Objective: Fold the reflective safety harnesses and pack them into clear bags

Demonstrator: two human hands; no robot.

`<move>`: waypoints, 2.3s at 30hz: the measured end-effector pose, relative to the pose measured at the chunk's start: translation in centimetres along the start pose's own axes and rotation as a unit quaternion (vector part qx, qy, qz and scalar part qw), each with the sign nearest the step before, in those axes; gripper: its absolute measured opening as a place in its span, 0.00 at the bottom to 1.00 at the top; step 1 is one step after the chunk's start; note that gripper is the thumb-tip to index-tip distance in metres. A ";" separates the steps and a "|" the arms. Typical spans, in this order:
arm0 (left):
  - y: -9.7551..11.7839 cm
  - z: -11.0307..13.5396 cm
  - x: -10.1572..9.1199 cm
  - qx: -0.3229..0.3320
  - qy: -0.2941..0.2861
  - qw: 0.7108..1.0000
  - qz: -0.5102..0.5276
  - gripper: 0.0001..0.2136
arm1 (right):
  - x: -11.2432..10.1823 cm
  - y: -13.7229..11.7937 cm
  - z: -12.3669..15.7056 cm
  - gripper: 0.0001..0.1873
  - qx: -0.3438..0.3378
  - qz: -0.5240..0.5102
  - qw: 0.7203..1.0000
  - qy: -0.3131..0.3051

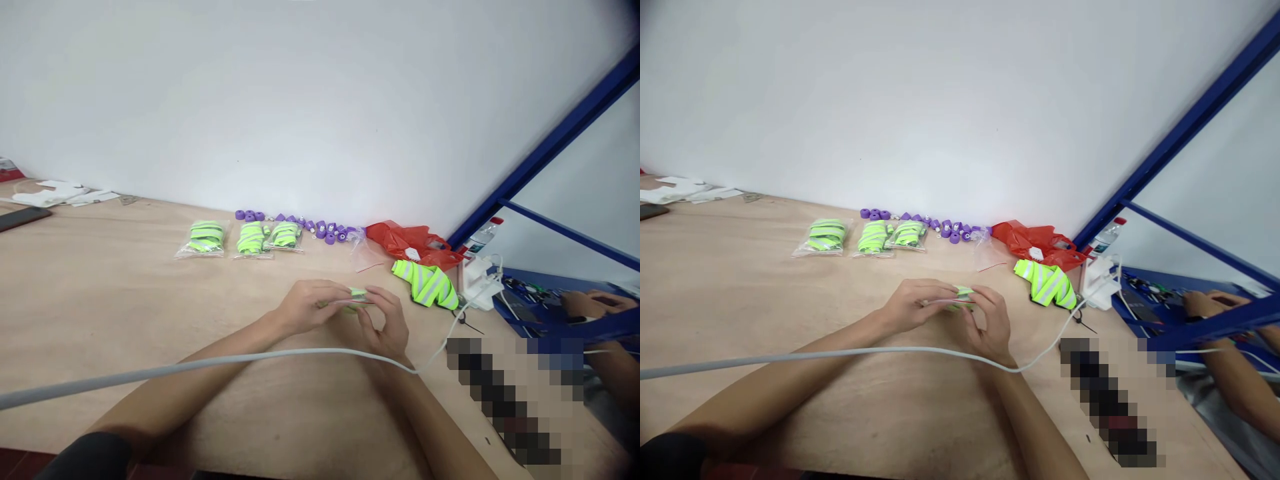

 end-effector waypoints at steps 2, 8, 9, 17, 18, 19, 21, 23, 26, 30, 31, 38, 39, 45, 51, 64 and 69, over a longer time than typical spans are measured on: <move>0.3 -0.3 -0.2 -0.069 0.056 0.995 0.052 0.11 | 0.1 0.6 0.2 0.20 0.116 -0.075 0.990 0.021; -0.8 -0.5 -0.3 -0.252 0.148 0.936 0.198 0.18 | 1.5 2.2 0.4 0.17 0.400 -0.312 0.860 -0.048; -1.0 -0.4 -0.2 -0.269 0.156 0.926 0.213 0.18 | 1.6 2.2 0.4 0.17 0.417 -0.335 0.843 -0.059; -2.4 1.7 1.3 -0.340 0.164 0.889 0.259 0.20 | 2.0 3.0 0.9 0.18 0.469 -0.337 0.804 -0.142; -2.7 1.9 1.5 -0.346 0.166 0.885 0.262 0.20 | 2.1 3.2 1.0 0.17 0.464 -0.325 0.808 -0.162; -2.9 2.1 1.6 -0.351 0.167 0.882 0.266 0.20 | 2.2 3.3 1.0 0.17 0.459 -0.313 0.812 -0.179; -3.3 2.4 1.8 -0.360 0.166 0.876 0.273 0.20 | 2.3 3.6 1.1 0.17 0.457 -0.294 0.816 -0.196; -3.6 2.5 2.0 -0.367 0.161 0.871 0.282 0.21 | 2.3 3.7 1.1 0.18 0.459 -0.282 0.820 -0.193; -3.8 2.5 2.1 -0.375 0.160 0.866 0.290 0.22 | 2.4 3.8 1.2 0.20 0.463 -0.268 0.824 -0.186; -4.2 2.6 2.2 -0.380 0.168 0.863 0.288 0.22 | 2.5 3.7 1.1 0.22 0.460 -0.247 0.833 -0.185; -4.3 2.6 2.2 -0.381 0.170 0.863 0.286 0.22 | 2.5 3.7 1.0 0.22 0.458 -0.242 0.835 -0.186; -4.4 2.8 2.4 -0.386 0.166 0.861 0.286 0.23 | 2.3 3.4 0.6 0.21 0.460 -0.221 0.837 -0.198; -4.4 2.9 2.5 -0.387 0.163 0.861 0.286 0.23 | 2.4 3.4 0.6 0.21 0.460 -0.224 0.835 -0.200; -4.6 3.3 2.9 -0.386 0.146 0.870 0.270 0.18 | 2.7 3.4 1.2 0.20 0.459 -0.235 0.815 -0.265; -4.7 3.9 3.4 -0.384 0.114 0.877 0.266 0.17 | 3.0 3.6 1.6 0.21 0.463 -0.234 0.807 -0.283; -5.2 4.6 3.6 -0.389 0.069 0.888 0.234 0.18 | 3.1 3.2 1.4 0.18 0.458 -0.216 0.798 -0.326; -5.1 4.5 3.5 -0.398 0.053 0.886 0.231 0.18 | 3.1 3.8 1.8 0.18 0.453 -0.211 0.793 -0.349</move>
Point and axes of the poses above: each hand's wrist, its own z-axis away from the middle knuckle, its own x-axis out of the palm, y = z × x, the point moved 3 cm from there along -z, towards the middle knuckle, and after that the axes turned 12 degrees about x, right-handed, at the moved point
